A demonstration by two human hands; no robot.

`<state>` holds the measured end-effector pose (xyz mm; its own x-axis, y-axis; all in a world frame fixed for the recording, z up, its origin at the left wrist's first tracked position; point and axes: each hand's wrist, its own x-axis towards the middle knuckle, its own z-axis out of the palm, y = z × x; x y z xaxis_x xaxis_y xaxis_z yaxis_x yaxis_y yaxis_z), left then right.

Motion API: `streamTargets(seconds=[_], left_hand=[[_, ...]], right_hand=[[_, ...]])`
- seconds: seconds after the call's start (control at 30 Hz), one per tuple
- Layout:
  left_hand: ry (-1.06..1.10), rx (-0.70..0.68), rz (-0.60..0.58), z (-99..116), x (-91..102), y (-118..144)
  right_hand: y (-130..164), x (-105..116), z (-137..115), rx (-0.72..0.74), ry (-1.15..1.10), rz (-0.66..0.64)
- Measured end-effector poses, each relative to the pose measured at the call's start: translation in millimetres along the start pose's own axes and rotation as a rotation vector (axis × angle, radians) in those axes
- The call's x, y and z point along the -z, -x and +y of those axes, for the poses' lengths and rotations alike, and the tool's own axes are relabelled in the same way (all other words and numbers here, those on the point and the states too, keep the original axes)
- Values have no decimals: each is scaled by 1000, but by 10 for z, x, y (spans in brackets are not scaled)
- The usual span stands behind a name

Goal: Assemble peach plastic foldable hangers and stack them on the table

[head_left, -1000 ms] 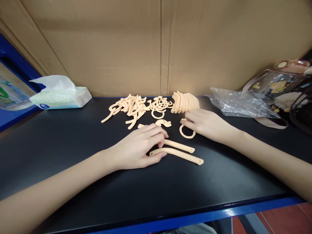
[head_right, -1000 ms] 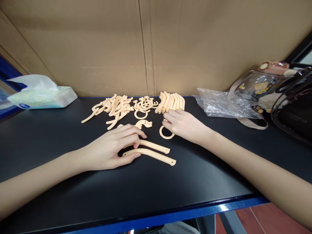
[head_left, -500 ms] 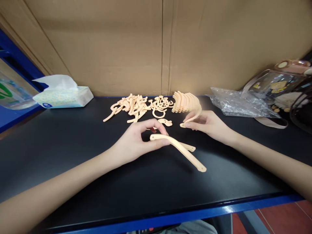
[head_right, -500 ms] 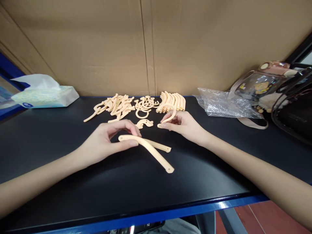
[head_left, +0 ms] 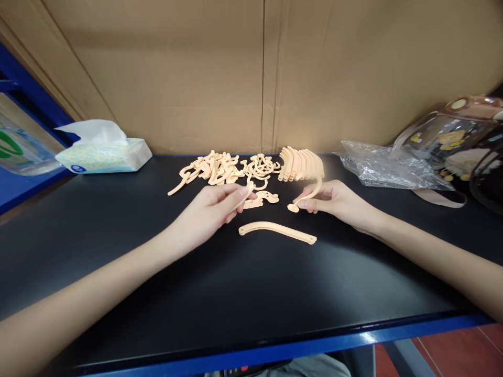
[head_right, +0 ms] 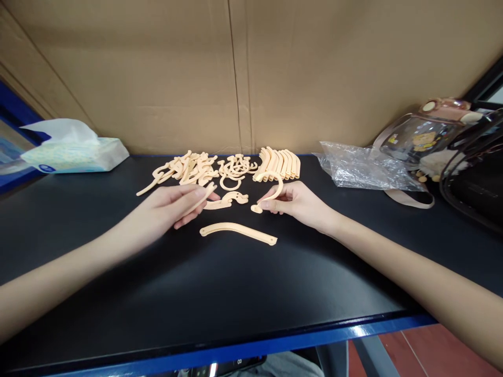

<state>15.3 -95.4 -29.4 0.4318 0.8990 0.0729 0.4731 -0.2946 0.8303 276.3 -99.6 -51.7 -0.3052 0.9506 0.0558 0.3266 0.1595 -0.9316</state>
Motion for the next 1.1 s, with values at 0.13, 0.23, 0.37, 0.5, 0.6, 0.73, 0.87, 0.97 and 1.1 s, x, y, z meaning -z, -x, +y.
streamTargets(seconds=[0.13,0.23,0.37,0.5,0.6,0.73,0.87,0.97,1.1], left_hand=[[-465,-180,-16,-1,-90,61],[-525,-214,-73,-15,-151,77],[-545,-241,-87,-31,-189,68],[-605,-282,-87,-66,-205,65],[-632,-315,-79,-91,-215,69],[-644,-275,-3,-96,-205,63],[-628,-281,22,-97,-184,37],[-630,-319,-8,-105,-183,30],[-640,-389,-23,-129,-191,36]], right_hand=[[1,-12,3,16,-1,-9],[-12,-52,9,53,13,-35],[-69,-154,8,93,23,-36],[-145,-298,0,16,-47,105],[-172,-372,-9,-16,-145,222],[-146,-374,-29,-22,-281,204],[-114,-337,-37,-27,-436,116],[-115,-314,-33,-46,-515,99],[-130,-290,-22,-72,-577,109]])
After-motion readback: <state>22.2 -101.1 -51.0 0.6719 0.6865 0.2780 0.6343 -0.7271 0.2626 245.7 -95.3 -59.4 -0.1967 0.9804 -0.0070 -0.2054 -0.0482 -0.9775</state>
